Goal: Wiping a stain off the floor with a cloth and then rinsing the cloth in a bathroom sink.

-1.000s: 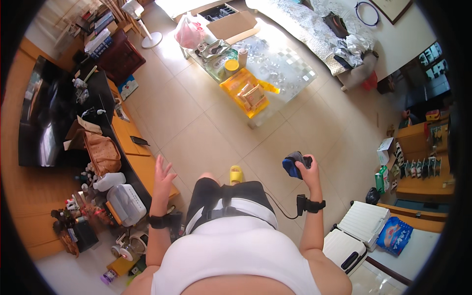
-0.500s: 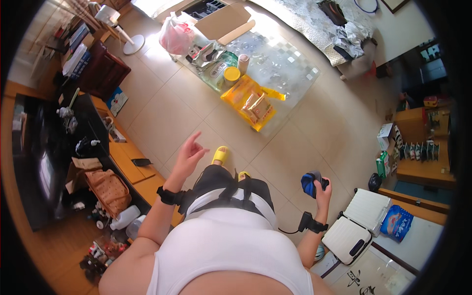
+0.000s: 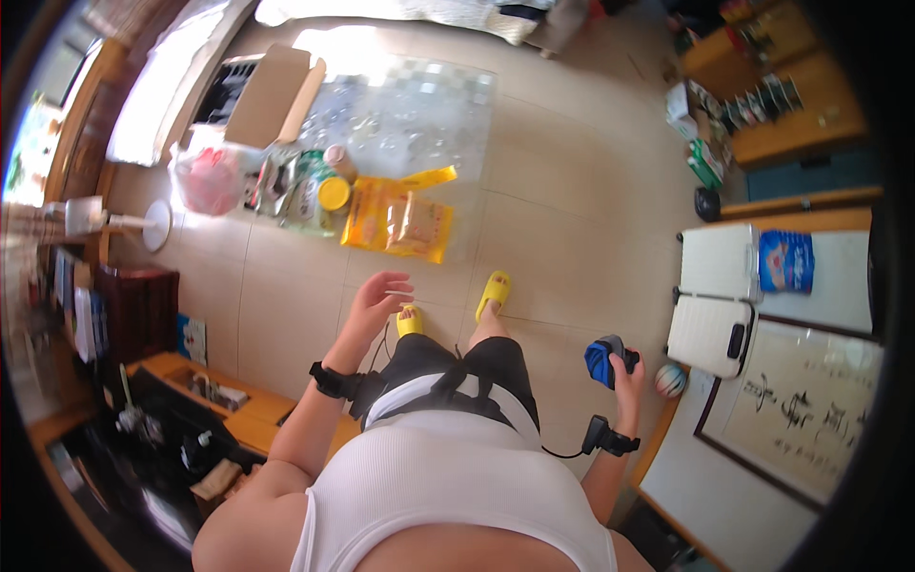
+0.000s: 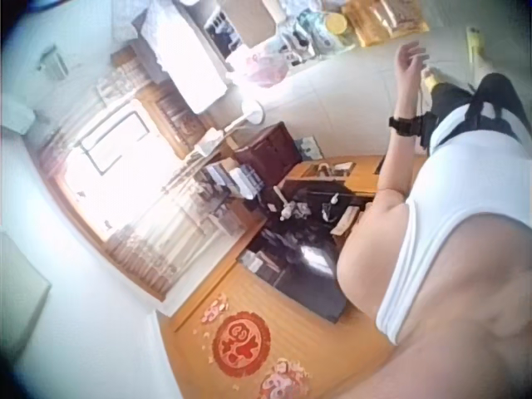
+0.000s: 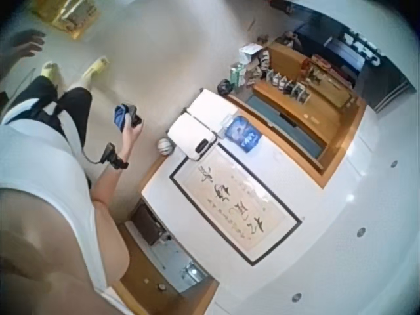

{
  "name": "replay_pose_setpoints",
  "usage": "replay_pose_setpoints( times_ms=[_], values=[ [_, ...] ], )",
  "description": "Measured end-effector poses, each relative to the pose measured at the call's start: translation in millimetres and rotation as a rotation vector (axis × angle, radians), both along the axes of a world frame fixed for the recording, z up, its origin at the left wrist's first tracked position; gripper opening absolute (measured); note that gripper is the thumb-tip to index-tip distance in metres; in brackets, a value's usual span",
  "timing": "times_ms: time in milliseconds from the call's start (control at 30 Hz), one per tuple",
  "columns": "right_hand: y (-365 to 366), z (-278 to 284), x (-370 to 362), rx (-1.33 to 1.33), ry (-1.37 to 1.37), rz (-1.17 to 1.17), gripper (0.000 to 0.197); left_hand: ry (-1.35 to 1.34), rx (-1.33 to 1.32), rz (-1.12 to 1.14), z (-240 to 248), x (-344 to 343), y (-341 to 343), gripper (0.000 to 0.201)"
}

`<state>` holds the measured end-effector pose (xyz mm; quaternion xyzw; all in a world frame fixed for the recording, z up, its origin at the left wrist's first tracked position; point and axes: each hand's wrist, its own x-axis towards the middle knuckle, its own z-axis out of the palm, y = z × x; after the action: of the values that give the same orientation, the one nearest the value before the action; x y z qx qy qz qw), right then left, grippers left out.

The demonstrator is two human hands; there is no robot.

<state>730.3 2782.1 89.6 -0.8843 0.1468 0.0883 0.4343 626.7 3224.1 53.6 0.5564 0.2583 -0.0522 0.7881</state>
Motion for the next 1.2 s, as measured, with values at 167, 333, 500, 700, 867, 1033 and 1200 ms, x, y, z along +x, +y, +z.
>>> replay_pose_setpoints(
  times_ms=[167,333,500,700,867,1033,1200],
  values=[
    [-47,-26,33,0.007,-0.021,-0.068,0.038,-0.006,-0.005,-0.102,3,71,-23,0.028],
    [-106,-42,100,0.048,-0.051,-0.12,0.04,0.006,0.045,-0.02,13,157,-83,0.021],
    [-167,-31,180,0.053,-0.105,-0.197,0.04,0.009,0.056,-0.159,5,253,-152,0.022],
    [-244,-21,272,0.043,-0.148,-0.319,0.043,-0.096,0.028,-0.384,12,375,-216,0.034],
    [-267,-16,335,0.063,-0.169,-0.342,0.043,-0.135,-0.116,-0.112,-6,434,-224,0.061],
    [-280,-31,403,0.07,-0.107,-0.329,0.045,-0.054,0.163,-0.203,-8,527,-215,0.05],
    [-291,-34,495,0.091,-0.079,-0.413,0.043,-0.022,0.262,-0.173,-2,665,-225,0.041]
  ],
)
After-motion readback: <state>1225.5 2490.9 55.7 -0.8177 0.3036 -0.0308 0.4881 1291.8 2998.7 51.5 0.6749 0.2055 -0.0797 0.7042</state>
